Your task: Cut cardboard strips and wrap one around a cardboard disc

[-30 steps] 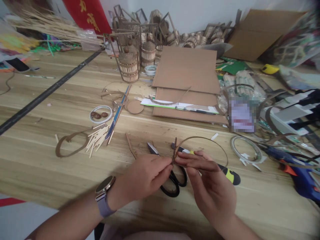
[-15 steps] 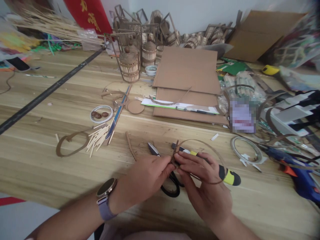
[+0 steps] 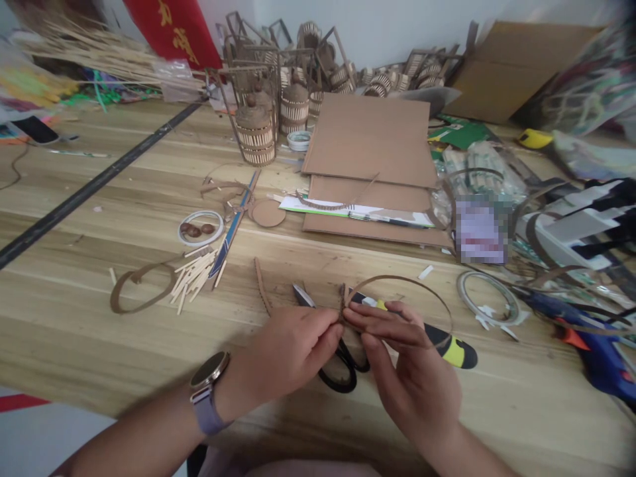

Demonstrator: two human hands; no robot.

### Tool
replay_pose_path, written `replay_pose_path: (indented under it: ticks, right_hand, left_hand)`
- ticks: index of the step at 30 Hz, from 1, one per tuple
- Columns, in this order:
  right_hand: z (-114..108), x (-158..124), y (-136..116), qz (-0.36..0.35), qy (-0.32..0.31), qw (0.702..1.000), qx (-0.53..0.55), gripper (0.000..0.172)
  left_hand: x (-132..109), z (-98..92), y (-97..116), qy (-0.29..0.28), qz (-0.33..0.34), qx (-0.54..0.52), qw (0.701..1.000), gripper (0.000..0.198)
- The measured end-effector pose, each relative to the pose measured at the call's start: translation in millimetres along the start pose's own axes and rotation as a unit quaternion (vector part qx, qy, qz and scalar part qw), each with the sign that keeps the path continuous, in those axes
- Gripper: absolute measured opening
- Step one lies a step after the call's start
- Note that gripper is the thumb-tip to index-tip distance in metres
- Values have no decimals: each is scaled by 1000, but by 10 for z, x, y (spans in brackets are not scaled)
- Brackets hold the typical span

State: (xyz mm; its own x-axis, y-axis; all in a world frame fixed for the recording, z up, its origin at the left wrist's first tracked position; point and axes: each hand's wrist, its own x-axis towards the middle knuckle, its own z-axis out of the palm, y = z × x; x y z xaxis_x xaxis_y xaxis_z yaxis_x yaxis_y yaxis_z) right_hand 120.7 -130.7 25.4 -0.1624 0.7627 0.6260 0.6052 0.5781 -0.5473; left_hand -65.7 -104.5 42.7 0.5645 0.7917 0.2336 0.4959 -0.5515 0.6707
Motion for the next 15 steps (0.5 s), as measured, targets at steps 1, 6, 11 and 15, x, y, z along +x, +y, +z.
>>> replay_pose_path:
  ticks: [1,6,11,15]
  right_hand:
    - [2,-2,0,-10,-1,1000,-3,20]
    - [12,20,-27,-53,-16,998,-35,18]
    - [5,34,-46,-44,-15,998,-35,19]
    - [-10,17,-35,-13,-17,1000,-9,21]
  left_hand:
    - [-3,6,-3,-7,-13,-6,1000,33]
    - [-24,29,-9,-27,-44,17,999,36]
    - [-21,20,-4,-4,-26,26,999,35]
    - [-13,-2,-7,11,1,4,1000,33]
